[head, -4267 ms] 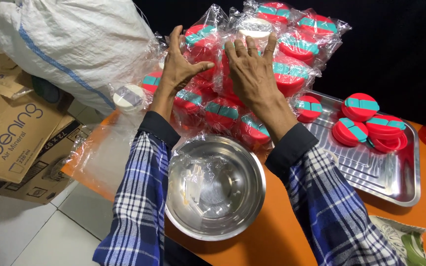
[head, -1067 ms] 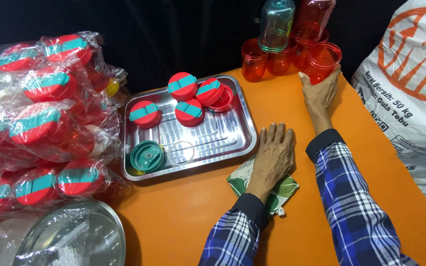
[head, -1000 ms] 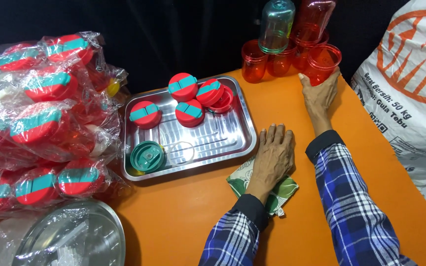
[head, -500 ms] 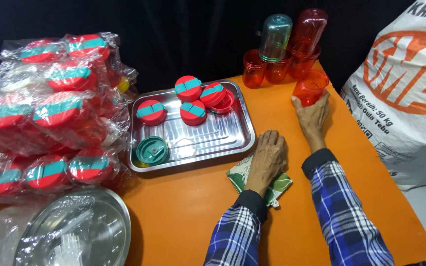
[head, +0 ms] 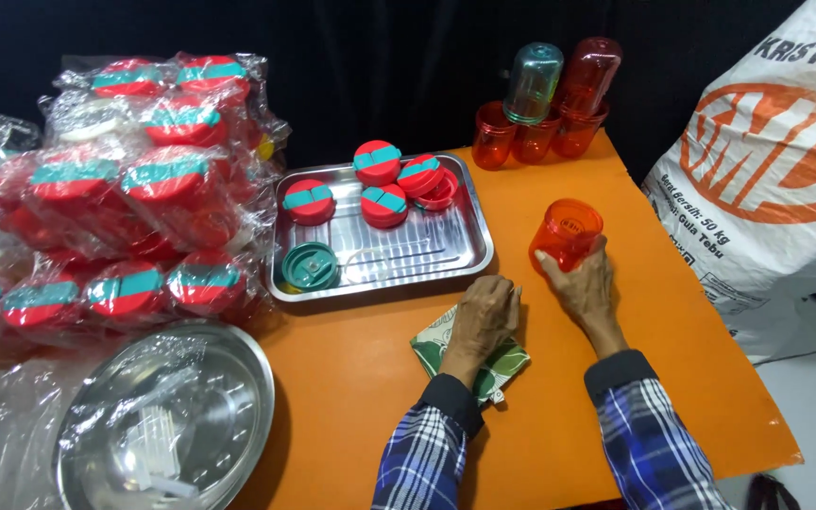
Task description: Wiping the inside of red plastic containers with a cloth and then attaching lids.
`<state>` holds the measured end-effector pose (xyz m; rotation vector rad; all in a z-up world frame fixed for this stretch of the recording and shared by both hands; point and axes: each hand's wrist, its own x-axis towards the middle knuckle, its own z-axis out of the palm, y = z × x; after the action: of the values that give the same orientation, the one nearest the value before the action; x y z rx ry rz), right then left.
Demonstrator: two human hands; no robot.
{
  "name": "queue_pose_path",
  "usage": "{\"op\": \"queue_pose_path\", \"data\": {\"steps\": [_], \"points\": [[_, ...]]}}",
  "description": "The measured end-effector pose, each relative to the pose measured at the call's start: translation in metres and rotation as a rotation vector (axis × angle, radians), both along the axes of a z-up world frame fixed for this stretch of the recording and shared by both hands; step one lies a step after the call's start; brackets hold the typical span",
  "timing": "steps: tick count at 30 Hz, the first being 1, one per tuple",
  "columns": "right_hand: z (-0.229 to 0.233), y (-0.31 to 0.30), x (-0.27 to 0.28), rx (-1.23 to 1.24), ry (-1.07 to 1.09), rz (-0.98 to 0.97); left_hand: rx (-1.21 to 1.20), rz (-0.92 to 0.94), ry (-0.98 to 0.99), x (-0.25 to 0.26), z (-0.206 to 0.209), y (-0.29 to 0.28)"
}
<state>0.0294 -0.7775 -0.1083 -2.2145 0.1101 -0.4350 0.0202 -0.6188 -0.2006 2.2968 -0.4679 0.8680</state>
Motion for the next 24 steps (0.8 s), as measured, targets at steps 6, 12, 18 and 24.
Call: {"op": "queue_pose_path", "data": {"steps": [6,12,18,24], "points": [[0.010,0.025,-0.056,-0.088,-0.112,0.140,-0.130,-0.005,-0.111,-0.032,0.024,0.030],[-0.028,0.038,-0.069,-0.331,-0.331,0.279,-0.346,-0.190,0.042,-0.071,0.075,0.049],[-0.073,0.058,-0.075,-0.274,-0.284,0.408,-0.498,-0.135,0.180,-0.088,0.087,0.061],[-0.013,0.101,-0.102,-0.076,-0.086,0.474,-0.714,0.077,0.190,-0.084,0.089,0.075]]}}
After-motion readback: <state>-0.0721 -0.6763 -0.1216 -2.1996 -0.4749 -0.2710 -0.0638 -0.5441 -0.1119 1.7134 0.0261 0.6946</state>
